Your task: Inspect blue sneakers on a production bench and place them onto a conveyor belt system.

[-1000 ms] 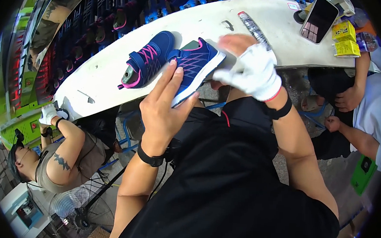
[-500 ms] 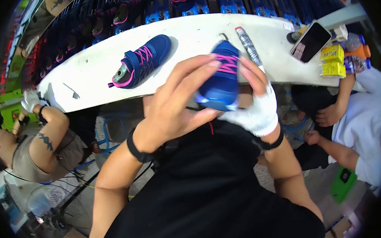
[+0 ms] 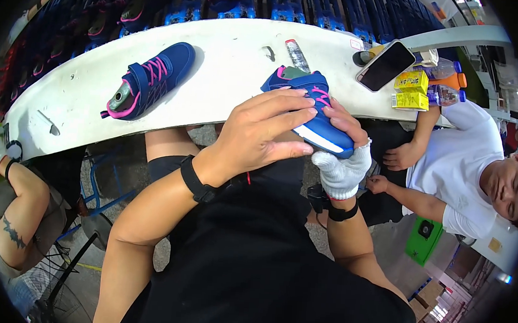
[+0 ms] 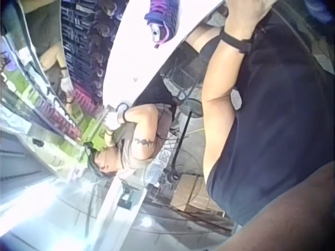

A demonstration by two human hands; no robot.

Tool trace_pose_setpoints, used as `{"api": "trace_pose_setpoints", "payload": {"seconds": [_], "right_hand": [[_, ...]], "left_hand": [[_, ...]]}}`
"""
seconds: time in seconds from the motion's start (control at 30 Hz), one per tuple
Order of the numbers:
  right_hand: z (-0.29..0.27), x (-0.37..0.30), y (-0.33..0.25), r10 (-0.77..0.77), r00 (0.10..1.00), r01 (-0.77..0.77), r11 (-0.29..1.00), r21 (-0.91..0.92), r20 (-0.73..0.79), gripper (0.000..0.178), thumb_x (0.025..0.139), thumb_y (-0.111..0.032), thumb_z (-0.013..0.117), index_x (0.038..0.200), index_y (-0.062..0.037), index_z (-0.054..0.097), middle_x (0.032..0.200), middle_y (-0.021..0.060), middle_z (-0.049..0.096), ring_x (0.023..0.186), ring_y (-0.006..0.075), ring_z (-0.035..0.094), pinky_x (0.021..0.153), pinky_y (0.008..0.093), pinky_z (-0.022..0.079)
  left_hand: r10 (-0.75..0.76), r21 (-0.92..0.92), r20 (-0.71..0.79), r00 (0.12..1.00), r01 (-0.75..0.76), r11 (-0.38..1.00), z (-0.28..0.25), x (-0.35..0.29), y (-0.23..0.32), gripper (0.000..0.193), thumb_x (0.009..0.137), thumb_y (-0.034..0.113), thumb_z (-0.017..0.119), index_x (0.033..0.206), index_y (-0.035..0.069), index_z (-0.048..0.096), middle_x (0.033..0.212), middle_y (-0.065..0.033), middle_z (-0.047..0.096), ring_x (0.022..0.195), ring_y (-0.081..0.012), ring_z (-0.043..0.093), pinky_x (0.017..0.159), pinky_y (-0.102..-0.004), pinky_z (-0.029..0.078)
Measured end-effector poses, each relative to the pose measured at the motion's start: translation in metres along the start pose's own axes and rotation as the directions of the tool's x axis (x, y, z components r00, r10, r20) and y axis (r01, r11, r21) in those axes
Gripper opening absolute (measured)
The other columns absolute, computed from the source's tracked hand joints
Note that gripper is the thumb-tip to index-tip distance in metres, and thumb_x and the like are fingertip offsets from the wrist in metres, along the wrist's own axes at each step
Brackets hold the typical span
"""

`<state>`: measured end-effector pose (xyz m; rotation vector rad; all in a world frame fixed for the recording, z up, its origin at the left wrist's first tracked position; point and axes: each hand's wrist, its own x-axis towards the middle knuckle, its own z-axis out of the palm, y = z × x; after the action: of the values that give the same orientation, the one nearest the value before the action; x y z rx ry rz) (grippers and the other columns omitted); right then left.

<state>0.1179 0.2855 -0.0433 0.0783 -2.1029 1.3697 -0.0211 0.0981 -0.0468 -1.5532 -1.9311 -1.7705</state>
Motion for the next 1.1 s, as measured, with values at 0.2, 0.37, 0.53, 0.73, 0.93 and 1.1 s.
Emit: {"api": "trace_pose_setpoints", "payload": {"seconds": [0.2, 0.37, 0.53, 0.73, 0.93, 1.1], "right_hand": [[0.014, 0.012, -0.006, -0.126, 0.989, 0.131, 0.989, -0.073, 0.072, 0.055, 0.080, -0.028, 0.103, 0.119, -0.0107, 0.068, 0.121, 0.0118, 0.080, 0.121, 0.0322, 0.076, 0.120, 0.0592, 0.050], [0.028, 0.027, -0.008, -0.227, 0.968, 0.244, 0.953, -0.181, 0.112, 0.057, 0.077, -0.026, 0.104, 0.120, -0.0115, 0.068, 0.117, 0.0107, 0.081, 0.114, 0.0322, 0.078, 0.115, 0.0576, 0.054], [0.014, 0.040, -0.012, -0.275, 0.942, 0.295, 0.952, -0.084, 0.191, 0.059, 0.076, -0.032, 0.104, 0.121, -0.0102, 0.072, 0.120, 0.0117, 0.081, 0.117, 0.0338, 0.078, 0.116, 0.0569, 0.054], [0.020, 0.070, -0.019, -0.060, 0.980, 0.102, 0.971, 0.216, -0.191, 0.034, 0.096, -0.028, 0.089, 0.103, 0.0011, 0.074, 0.101, 0.0168, 0.081, 0.099, 0.0313, 0.079, 0.106, 0.0564, 0.059], [-0.057, 0.230, -0.136, -0.867, 0.297, 0.860, 0.425, -0.282, -0.400, 0.037, 0.098, -0.033, 0.085, 0.106, -0.0102, 0.057, 0.106, 0.0134, 0.072, 0.095, 0.0293, 0.071, 0.098, 0.0544, 0.060], [-0.092, 0.415, -0.199, -0.906, 0.402, 0.530, 0.349, -0.773, -0.134, 0.049, 0.094, -0.044, 0.090, 0.125, -0.0087, 0.076, 0.114, 0.0171, 0.081, 0.105, 0.0345, 0.080, 0.096, 0.0442, 0.063]], "left_hand": [[-0.032, -0.033, -0.025, 0.999, 0.031, 0.999, -0.011, -0.014, 0.002, 0.048, 0.084, 0.031, 0.094, 0.119, -0.001, 0.083, 0.127, -0.0180, 0.081, 0.125, -0.0389, 0.077, 0.109, -0.0478, 0.062], [-0.050, -0.054, -0.070, 0.996, 0.046, 0.997, -0.019, -0.020, -0.006, 0.044, 0.083, 0.024, 0.095, 0.117, -0.001, 0.083, 0.127, -0.0172, 0.081, 0.126, -0.0376, 0.076, 0.107, -0.0463, 0.063], [-0.086, -0.082, -0.009, 0.996, 0.085, 0.993, -0.029, -0.016, -0.004, 0.053, 0.082, 0.022, 0.096, 0.127, 0.000, 0.079, 0.134, -0.0165, 0.079, 0.131, -0.0383, 0.074, 0.110, -0.0467, 0.060], [-0.243, 0.602, -0.086, 0.966, 0.245, 0.760, -0.098, -0.028, -0.034, 0.074, 0.087, 0.018, 0.088, 0.152, -0.002, 0.060, 0.155, -0.0282, 0.058, 0.148, -0.0487, 0.052, 0.125, -0.0568, 0.043], [-0.427, 0.911, -0.021, 0.904, 0.193, 0.364, -0.152, -0.014, -0.070, 0.084, 0.086, 0.031, 0.086, 0.159, 0.003, 0.056, 0.135, -0.0234, 0.071, 0.127, -0.0428, 0.065, 0.123, -0.0544, 0.044], [-0.298, 0.796, 0.045, 0.954, 0.146, 0.587, -0.166, 0.000, -0.071, 0.056, 0.096, 0.020, 0.077, 0.148, 0.002, 0.064, 0.114, -0.0235, 0.076, 0.100, -0.0447, 0.071, 0.090, -0.0549, 0.057]]}}
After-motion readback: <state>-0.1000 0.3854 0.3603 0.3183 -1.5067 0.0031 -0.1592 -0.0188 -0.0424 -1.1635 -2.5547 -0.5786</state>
